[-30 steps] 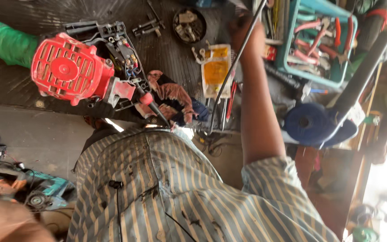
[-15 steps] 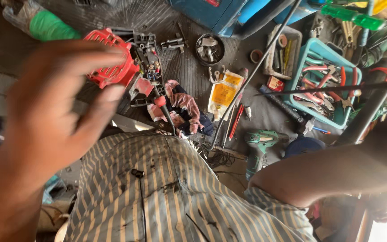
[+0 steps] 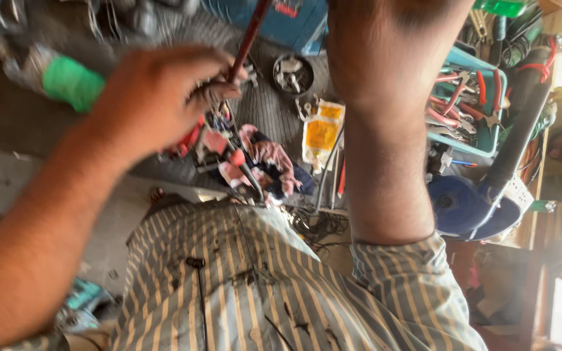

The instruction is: The person wipes their hands with a cloth, then uses a mallet to tap and separate the red housing of a small engine on a cluttered workbench. They remove and set aside internal parts, then pick up a ribbed metal rod and repeatedly rub and turn it in their hands.

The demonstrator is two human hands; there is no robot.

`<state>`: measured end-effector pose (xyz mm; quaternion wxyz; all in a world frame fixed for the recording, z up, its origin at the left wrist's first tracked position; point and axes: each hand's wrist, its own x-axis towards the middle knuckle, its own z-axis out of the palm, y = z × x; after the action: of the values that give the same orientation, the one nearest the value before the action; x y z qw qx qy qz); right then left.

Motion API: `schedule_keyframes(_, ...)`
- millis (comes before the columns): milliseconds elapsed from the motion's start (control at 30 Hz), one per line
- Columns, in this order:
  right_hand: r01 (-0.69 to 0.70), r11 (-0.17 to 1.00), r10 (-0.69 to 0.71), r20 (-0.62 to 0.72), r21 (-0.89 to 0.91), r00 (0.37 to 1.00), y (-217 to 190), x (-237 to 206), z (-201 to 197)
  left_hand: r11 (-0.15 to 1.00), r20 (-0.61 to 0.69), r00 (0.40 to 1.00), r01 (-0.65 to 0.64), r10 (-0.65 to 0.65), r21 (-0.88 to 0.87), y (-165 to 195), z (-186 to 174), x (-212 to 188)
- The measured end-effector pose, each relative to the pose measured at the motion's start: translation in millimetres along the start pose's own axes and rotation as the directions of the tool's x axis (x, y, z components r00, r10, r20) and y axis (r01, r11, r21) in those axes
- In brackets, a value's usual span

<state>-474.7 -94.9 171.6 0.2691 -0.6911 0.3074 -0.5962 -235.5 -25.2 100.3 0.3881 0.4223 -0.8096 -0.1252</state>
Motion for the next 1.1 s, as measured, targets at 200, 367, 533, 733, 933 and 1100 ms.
schedule_keyframes(200,-0.197,0.957,0.158,0.188,0.214,0.969,-69.1,17.3,42.2,0.997,-0.049,0.996,0.071,-0.073,-0.031,-16.8,-7.3,-10.9)
schedule_keyframes(367,-0.185,0.941,0.112,0.257,0.284,0.96,-83.2,8.1,54.2,0.995,-0.033,0.998,0.047,-0.044,0.083,-15.8,-20.4,-11.1)
schedule_keyframes(533,-0.231,0.945,0.197,0.16,0.231,0.967,-84.5,-2.0,65.0,0.998,-0.029,1.0,-0.002,0.004,0.067,-13.2,-31.0,-12.6)
schedule_keyframes(733,-0.139,0.966,0.107,0.151,0.217,0.983,-81.6,-1.7,66.9,0.999,-0.053,0.998,-0.016,0.019,0.05,-10.5,-31.5,-11.4)
schedule_keyframes(933,-0.135,0.977,0.092,0.246,0.164,0.965,-77.9,4.7,54.7,0.999,-0.052,0.998,0.026,-0.024,0.043,-5.1,-27.9,-7.8)
schedule_keyframes(1100,-0.177,0.958,0.094,0.335,0.227,0.937,-75.1,16.8,47.9,0.993,-0.027,0.995,0.098,-0.097,0.071,-0.7,-24.0,-4.4)
